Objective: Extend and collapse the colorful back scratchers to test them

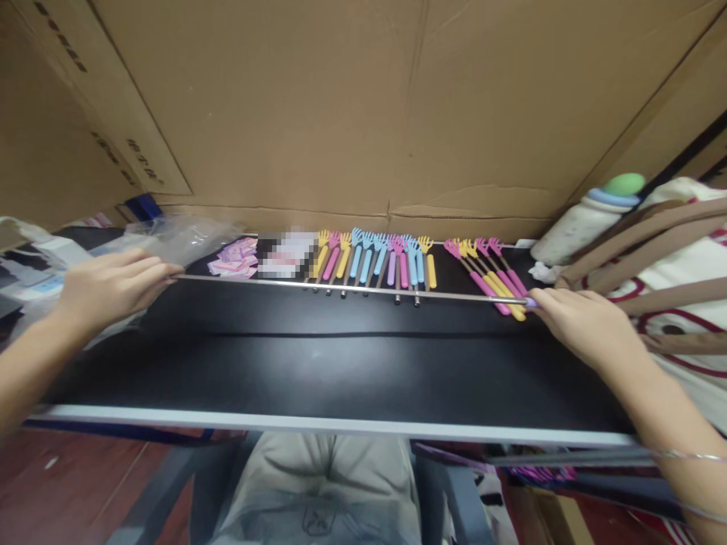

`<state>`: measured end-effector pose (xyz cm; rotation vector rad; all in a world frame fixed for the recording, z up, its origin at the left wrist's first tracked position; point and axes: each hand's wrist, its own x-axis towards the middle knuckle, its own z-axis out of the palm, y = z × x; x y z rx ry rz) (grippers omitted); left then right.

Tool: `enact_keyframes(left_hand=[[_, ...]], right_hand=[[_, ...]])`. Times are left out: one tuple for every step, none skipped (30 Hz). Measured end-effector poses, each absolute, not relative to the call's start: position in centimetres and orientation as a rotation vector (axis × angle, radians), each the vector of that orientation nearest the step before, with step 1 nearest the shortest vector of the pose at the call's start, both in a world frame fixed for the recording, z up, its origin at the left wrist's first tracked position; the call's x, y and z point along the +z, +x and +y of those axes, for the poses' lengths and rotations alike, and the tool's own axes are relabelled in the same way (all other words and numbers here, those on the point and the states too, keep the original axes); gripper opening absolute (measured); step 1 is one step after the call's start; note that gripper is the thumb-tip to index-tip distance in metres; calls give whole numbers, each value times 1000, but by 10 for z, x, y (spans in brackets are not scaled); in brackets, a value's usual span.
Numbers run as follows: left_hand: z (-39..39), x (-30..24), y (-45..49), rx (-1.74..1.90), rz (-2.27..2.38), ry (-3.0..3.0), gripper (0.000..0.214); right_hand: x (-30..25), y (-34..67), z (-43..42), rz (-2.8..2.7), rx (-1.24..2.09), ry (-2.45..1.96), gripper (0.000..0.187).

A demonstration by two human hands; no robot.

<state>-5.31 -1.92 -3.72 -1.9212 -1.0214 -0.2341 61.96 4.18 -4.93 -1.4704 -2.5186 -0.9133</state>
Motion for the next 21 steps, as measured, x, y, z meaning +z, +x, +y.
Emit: enact_keyframes(left_hand=[[-20, -38, -45, -228, -993, -1943, 20], [-21, -39, -34, -246, -943, -1983, 20], [-20, -40, -21, -263, -890, -2031, 21], [-19, -42, -7, -271, -872, -2065, 21], [-16, -43, 8, -319, -825, -2088, 23], [-14, -44, 23, -357, -835, -2111, 24], [-11, -44, 38, -379, -852, -2123, 26], [-8, -44, 52, -394, -872, -2122, 27], [-5, -43, 65, -391, -879, -2133, 27], [-4, -41, 76, -389, -882, -2139, 28], [-2, -39, 86, -395, -870, -2138, 28], [-2, -37, 94, -404, -857, -2135, 28], [-2, -36, 102, -409, -850, -2137, 27], [-2, -36, 109, -409, -842, -2150, 26], [-3, -37, 115, -405, -845, -2173, 24], [-4, -39, 121, -393, -854, -2207, 22], [-5, -42, 126, -378, -866, -2246, 21], [-6, -44, 131, -363, -881, -2286, 21], [-7, -47, 135, -350, -896, -2321, 21], [-8, -50, 137, -340, -907, -2349, 21], [-8, -52, 139, -332, -916, -2369, 22]], right_hand=[[-48, 606, 39, -2527, -925, -1409, 21], [-47, 589, 35, -2534, -932, -1335, 23], [-45, 570, 32, -2549, -935, -1292, 26], [-44, 550, 29, -2554, -947, -1267, 28], [-42, 529, 27, -2584, -951, -1216, 31], [-41, 510, 26, -2583, -975, -1183, 33], [-39, 493, 25, -2589, -993, -1145, 34], [-37, 478, 26, -2579, -1007, -1099, 37], [-36, 465, 26, -2572, -1007, -1064, 38], [-35, 456, 27, -2569, -1001, -1032, 38], [-34, 447, 28, -2561, -997, -1004, 39], [-34, 441, 28, -2552, -992, -983, 39], [-34, 434, 28, -2543, -988, -966, 40], [-35, 429, 27, -2540, -981, -952, 40], [-36, 423, 25, -2545, -971, -945, 40], [-39, 418, 24, -2561, -955, -940, 39], [-41, 413, 23, -2583, -935, -929, 39], [-44, 409, 22, -2606, -914, -917, 38], [-46, 406, 21, -2623, -894, -907, 37], [-48, 403, 20, -2633, -880, -898, 36], [-49, 402, 20, -2637, -869, -893, 35]])
